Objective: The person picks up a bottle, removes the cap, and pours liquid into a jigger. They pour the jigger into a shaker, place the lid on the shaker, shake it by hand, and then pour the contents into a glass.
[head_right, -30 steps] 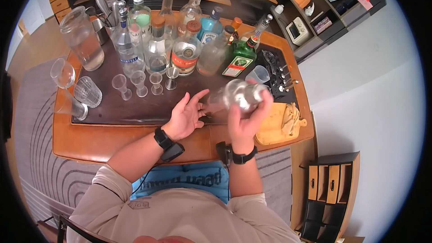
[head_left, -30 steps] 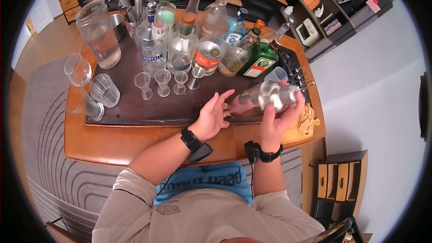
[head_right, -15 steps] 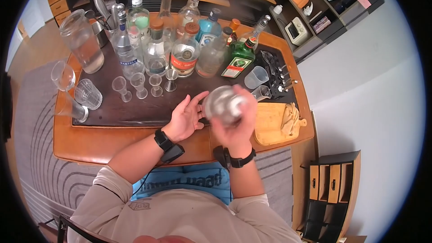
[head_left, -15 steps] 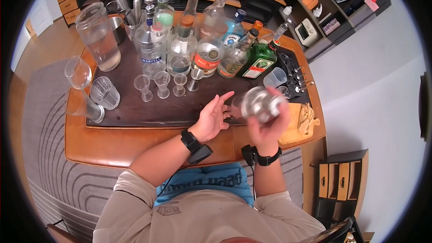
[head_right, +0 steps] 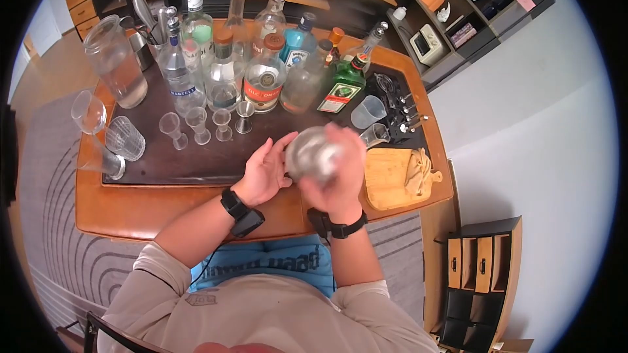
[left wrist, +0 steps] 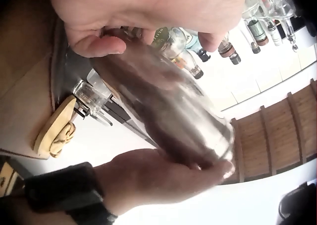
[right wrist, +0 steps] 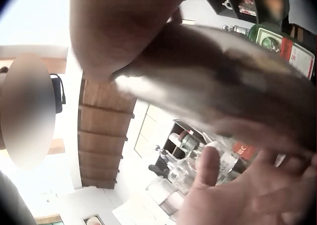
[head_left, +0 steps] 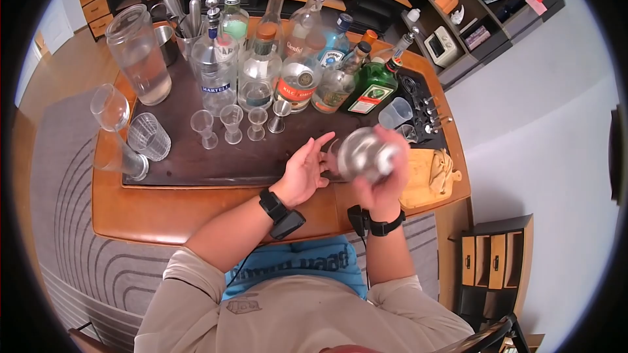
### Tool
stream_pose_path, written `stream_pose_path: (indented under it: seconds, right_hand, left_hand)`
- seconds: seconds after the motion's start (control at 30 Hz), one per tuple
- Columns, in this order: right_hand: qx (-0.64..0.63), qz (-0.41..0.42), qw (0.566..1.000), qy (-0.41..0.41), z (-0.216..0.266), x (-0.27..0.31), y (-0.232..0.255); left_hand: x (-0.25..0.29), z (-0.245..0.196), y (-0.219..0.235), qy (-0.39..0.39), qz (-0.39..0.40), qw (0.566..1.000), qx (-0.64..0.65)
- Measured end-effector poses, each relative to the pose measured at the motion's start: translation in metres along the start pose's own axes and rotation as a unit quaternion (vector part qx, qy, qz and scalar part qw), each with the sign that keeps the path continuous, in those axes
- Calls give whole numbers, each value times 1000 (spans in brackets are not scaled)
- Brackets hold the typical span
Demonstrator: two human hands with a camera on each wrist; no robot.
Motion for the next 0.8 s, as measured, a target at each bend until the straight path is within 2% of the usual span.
stream_pose_path:
  seconds: [0.03,0.07,0.1,0.17,0.2,0.23,0.3,0.37,0.4,0.43,0.47,0.5,0.57,0.6,0.63,0.67,0.7,0.77,0.8]
  right_hand:
    - [-46,-85,989,-110,-23,9,3]
    - [-106,-149,953,-243,-34,9,9]
    - [-96,-183,939,-273,-31,4,13]
    - [-51,-117,972,-196,-24,9,6]
    - [31,-56,998,-30,2,2,1]
    - [57,25,996,62,18,4,-4]
    - [39,81,989,121,34,7,-11]
    - [56,73,989,115,29,7,-15]
    - [-3,-18,1000,-12,1,7,-5]
    - [-62,-108,982,-139,-27,13,4]
    - [-125,-160,952,-227,-34,10,8]
    - [-89,-174,949,-248,-34,7,13]
    - [-51,-113,978,-170,-23,8,4]
    - [19,-52,997,-46,0,1,-1]
    - [60,21,997,53,20,-1,-4]
    - [51,56,993,85,29,1,-8]
    - [40,92,988,119,38,3,-13]
    - [56,86,988,114,37,6,-16]
    - [-45,-27,997,-53,3,9,-2]
  left_hand:
    - [2,3,4,12,2,1000,-6]
    - [3,3,5,22,5,1000,-14]
    - [3,2,5,30,10,999,-23]
    - [3,2,2,32,8,999,-26]
    - [1,1,-1,20,8,1000,-16]
    - [0,0,-3,9,7,1000,-6]
    - [1,-8,-13,2,-23,1000,4]
    - [3,-8,-5,-5,-53,999,14]
    - [1,-5,0,6,-15,1000,-4]
    - [-1,-1,5,16,21,999,-22]
    - [1,-2,2,21,9,999,-30]
    - [1,-1,3,21,7,999,-30]
    - [2,-2,-1,23,12,999,-25]
    - [3,-2,-8,24,13,999,-25]
    - [2,-5,-12,13,-19,1000,3]
    - [2,-9,-12,1,-52,998,31]
    - [-1,-8,-5,-3,-53,998,31]
    - [-3,1,5,5,11,1000,4]
    - [1,-2,3,15,22,1000,-13]
Point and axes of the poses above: each hand's wrist, its own x-axis away from the middle knuckle, its own y-axis out of the back of the hand, z = x × y, the point moved 9 cm from there along -x, towards the middle knuckle, and after that the axes turned 7 degrees about -y, right-handed, at the moved point
